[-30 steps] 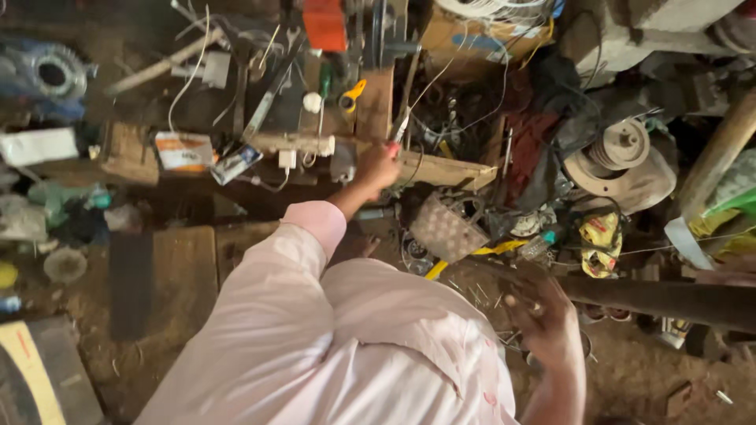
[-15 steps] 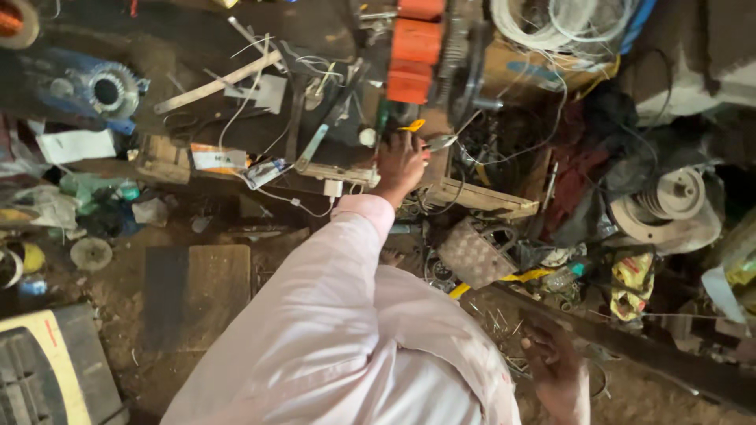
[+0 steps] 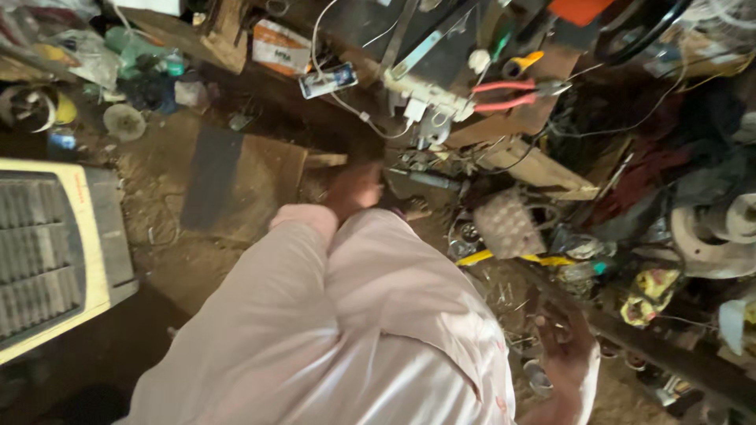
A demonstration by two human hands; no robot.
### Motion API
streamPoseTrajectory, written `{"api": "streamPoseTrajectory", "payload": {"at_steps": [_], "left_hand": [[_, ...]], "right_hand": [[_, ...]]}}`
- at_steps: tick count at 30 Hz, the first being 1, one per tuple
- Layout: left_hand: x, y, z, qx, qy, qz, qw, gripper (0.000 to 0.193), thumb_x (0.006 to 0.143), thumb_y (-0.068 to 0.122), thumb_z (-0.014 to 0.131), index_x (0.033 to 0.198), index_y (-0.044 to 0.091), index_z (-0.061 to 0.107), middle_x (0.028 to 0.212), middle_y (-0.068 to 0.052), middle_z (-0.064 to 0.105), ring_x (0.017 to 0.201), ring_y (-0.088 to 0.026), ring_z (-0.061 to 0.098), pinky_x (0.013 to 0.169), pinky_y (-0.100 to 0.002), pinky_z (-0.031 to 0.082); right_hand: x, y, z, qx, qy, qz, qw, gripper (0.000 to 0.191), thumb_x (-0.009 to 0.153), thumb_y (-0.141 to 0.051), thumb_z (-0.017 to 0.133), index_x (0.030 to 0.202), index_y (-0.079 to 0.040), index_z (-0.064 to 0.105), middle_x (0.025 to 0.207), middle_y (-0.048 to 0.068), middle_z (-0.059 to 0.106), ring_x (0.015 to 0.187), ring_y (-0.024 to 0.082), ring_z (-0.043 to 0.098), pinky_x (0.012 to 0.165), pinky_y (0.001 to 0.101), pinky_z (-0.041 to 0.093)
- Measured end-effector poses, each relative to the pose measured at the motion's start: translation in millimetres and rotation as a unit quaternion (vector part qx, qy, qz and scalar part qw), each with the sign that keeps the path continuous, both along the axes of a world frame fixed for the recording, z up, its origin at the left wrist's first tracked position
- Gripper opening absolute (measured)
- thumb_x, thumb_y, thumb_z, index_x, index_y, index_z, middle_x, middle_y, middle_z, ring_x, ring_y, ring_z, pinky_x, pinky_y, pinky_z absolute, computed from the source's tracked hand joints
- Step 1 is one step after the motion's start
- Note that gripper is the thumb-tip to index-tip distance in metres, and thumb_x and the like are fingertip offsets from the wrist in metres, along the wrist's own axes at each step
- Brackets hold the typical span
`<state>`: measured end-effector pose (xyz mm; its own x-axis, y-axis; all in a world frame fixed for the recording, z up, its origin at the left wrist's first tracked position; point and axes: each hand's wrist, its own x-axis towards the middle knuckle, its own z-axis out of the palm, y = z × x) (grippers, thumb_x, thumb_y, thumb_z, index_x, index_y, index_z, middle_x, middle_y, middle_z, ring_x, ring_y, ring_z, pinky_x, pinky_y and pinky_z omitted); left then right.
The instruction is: The person winds thin wire around the end of a cylindrical motor housing, pressing and looping the wire by hand to secure it. They then use red-handled pliers to cut and twist the wire ends, and finally reach across the cluttered workbench to set down tools and pick up other items.
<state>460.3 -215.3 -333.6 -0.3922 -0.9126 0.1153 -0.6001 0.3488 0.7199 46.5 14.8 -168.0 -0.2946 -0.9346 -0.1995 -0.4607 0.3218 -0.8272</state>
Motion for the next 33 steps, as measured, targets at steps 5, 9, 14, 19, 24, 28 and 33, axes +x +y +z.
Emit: {"api": "streamPoseTrajectory", "payload": {"at_steps": [5, 9, 14, 19, 24, 28, 33], "left_hand": [[139.0, 57.1, -8.8, 0.342, -0.36, 0.16, 0.853, 0.022, 0.087, 0.023, 0.067, 0.1, 0.009, 0.079, 0.108, -0.022, 0.074, 0.104, -0.043, 0.07, 0.087, -0.052, 0.057], [180.9, 36.7, 15.0, 0.312, -0.34, 0.071, 0.884, 0.024, 0.081, 0.026, 0.075, 0.097, 0.008, 0.077, 0.108, -0.019, 0.074, 0.103, -0.04, 0.071, 0.09, -0.05, 0.056], [186.7, 4.7, 47.2, -0.131, -0.332, -0.087, 0.93, 0.015, 0.087, 0.026, 0.071, 0.09, 0.013, 0.077, 0.093, -0.013, 0.074, 0.1, -0.037, 0.071, 0.094, -0.052, 0.055], [193.5, -47.9, 74.4, -0.006, -0.165, 0.192, 0.967, 0.023, 0.085, 0.031, 0.071, 0.09, 0.008, 0.074, 0.09, -0.018, 0.07, 0.087, -0.041, 0.067, 0.077, -0.052, 0.053], [234.3, -139.7, 81.7, -0.158, -0.148, 0.221, 0.951, 0.023, 0.101, 0.027, 0.062, 0.091, 0.008, 0.071, 0.092, -0.017, 0.069, 0.091, -0.038, 0.067, 0.083, -0.051, 0.054], [294.7, -254.9, 88.3, -0.13, -0.286, 0.384, 0.868, 0.027, 0.101, 0.028, 0.057, 0.094, 0.008, 0.073, 0.101, -0.02, 0.072, 0.092, -0.039, 0.069, 0.08, -0.055, 0.054], [361.2, -385.4, 92.0, -0.091, -0.072, 0.665, 0.737, 0.057, 0.105, 0.043, 0.069, 0.124, -0.009, 0.056, 0.121, -0.034, 0.06, 0.113, -0.053, 0.058, 0.098, -0.06, 0.046]], "right_hand": [[33.7, -1.9, -5.4, 0.059, 0.096, 0.024, 0.993, 0.046, 0.093, -0.008, 0.073, 0.138, -0.004, 0.064, 0.095, 0.009, 0.073, 0.078, 0.016, 0.061, 0.069, 0.0273, 0.052], [57.4, -41.0, 1.8, 0.026, 0.056, 0.04, 0.997, 0.046, 0.092, -0.012, 0.073, 0.137, -0.006, 0.064, 0.106, 0.009, 0.075, 0.091, 0.015, 0.067, 0.077, 0.0283, 0.053], [102.4, -119.3, 6.3, -0.047, 0.031, 0.171, 0.984, 0.045, 0.09, -0.014, 0.073, 0.132, -0.003, 0.063, 0.126, 0.013, 0.068, 0.108, 0.02, 0.07, 0.083, 0.0335, 0.058], [155.8, -206.7, 26.5, -0.113, 0.076, 0.278, 0.951, 0.047, 0.084, -0.011, 0.076, 0.128, -0.002, 0.063, 0.118, 0.013, 0.073, 0.107, 0.025, 0.073, 0.089, 0.0371, 0.057], [195.2, -284.3, 41.3, -0.062, 0.076, 0.31, 0.946, 0.05, 0.08, -0.013, 0.078, 0.126, -0.004, 0.063, 0.116, 0.014, 0.072, 0.101, 0.026, 0.074, 0.079, 0.0371, 0.06], [216.3, -365.9, 49.5, -0.035, 0.112, 0.35, 0.929, 0.052, 0.077, -0.014, 0.08, 0.126, -0.005, 0.063, 0.118, 0.016, 0.07, 0.105, 0.028, 0.071, 0.078, 0.0379, 0.059], [256.0, -474.4, 54.6, 0.016, 0.178, 0.386, 0.905, 0.049, 0.077, -0.019, 0.083, 0.122, -0.008, 0.067, 0.114, 0.015, 0.074, 0.103, 0.029, 0.073, 0.085, 0.0387, 0.057]]}}
